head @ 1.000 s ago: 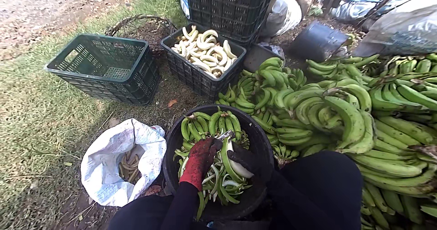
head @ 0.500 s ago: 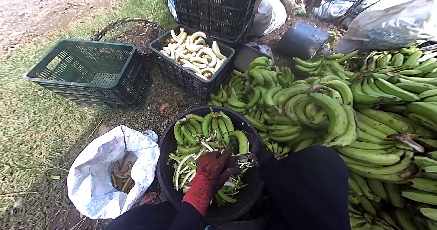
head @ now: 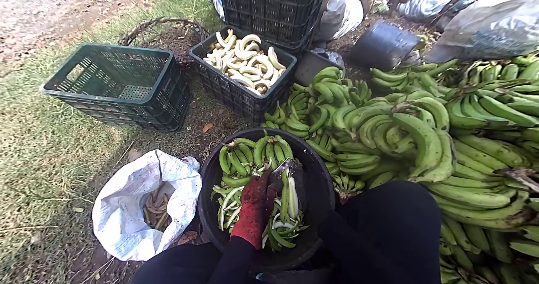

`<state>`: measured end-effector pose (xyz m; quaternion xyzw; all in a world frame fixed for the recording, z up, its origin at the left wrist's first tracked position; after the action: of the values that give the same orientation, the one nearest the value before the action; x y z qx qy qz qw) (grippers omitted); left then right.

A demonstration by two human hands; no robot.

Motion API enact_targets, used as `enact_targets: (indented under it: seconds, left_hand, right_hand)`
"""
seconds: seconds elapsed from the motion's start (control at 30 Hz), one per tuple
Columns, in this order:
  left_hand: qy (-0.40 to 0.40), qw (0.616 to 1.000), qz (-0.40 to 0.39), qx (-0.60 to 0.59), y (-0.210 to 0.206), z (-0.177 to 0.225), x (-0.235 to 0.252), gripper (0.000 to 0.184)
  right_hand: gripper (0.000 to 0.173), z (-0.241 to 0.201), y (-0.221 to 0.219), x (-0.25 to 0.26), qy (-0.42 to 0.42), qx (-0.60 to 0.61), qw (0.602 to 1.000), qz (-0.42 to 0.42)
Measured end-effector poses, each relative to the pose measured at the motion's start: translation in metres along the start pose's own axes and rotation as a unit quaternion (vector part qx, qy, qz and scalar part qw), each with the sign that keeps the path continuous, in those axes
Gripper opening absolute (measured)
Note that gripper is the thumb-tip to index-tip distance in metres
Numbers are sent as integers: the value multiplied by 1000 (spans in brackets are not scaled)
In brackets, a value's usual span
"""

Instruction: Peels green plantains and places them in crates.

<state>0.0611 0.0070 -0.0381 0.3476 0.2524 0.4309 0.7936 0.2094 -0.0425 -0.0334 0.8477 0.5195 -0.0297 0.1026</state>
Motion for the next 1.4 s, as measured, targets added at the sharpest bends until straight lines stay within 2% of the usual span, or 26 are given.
enact_targets:
  seconds: [0.07,0.17,0.2,0.27,0.33,0.4,0.47,0.53,0.63,0.7,0.77,0.87,0.97,1.07,1.13,1.23,1.3,1.4]
  left_hand:
    - [59,994,-28,-87,0,-11,7,42]
    - [210,935,-96,-269,1,-20,6,56]
    - [248,919,-109,-287,1,-23,5,59]
    - [277,914,-107,-277,-4,-34,6,63]
    - [235,936,-94,-244,-7,-36,5,61]
    - [125,964,-90,-217,-4,-20,-1,53]
    - [-25,986,-87,-142,0,0,-12,44]
    - [-157,984,-69,-55,-4,12,-24,45]
    - [-241,970,-39,11,-6,17,-32,54]
    - [-237,971,-27,29,-3,16,-31,53]
    - [-207,977,-34,42,-1,16,-26,50]
    - [-86,995,-25,42,2,16,-20,46]
    - [70,997,-13,17,4,11,-15,48]
    - [155,985,0,-80,1,-12,-11,50]
    - [191,970,-1,-150,-3,-26,-12,58]
    - [150,960,-37,-233,-5,-19,-18,55]
    - [51,965,-102,-235,-10,-13,-26,47]
    - [-119,969,-144,-160,-12,-2,-37,41]
  right_hand:
    - [51,9,-8,-9,12,35,998,-58]
    - [54,14,-6,-11,9,10,987,-163]
    - [54,16,-3,-11,10,10,981,-193]
    - [54,22,4,-7,-7,87,973,-212]
    - [51,28,12,-1,-77,243,949,-187]
    - [49,29,21,8,-162,356,909,-143]
    - [48,23,29,20,-164,385,904,-86]
    - [44,31,35,32,-163,428,884,-89]
    - [52,32,35,39,-238,451,847,-148]
    - [53,27,33,33,-268,446,834,-186]
    - [49,16,23,23,-249,403,869,-143]
    - [38,29,7,12,-137,338,926,-101]
    - [42,34,-9,1,-61,197,976,-75]
    - [45,24,-10,-10,15,28,992,-126]
    - [48,23,-5,-15,-13,21,984,-175]
    - [48,41,8,2,-105,201,963,-142]
    - [46,45,18,13,-147,287,938,-124]
    - [53,56,29,39,-162,344,908,-174]
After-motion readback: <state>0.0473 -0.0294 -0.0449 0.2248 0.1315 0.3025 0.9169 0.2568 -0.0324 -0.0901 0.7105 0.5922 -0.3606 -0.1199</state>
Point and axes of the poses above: each hand's wrist, its own x-axis towards the middle knuckle, its own y-axis out of the back of the hand, z = x × y, the point moved 4 cm from there along x, towards the middle knuckle
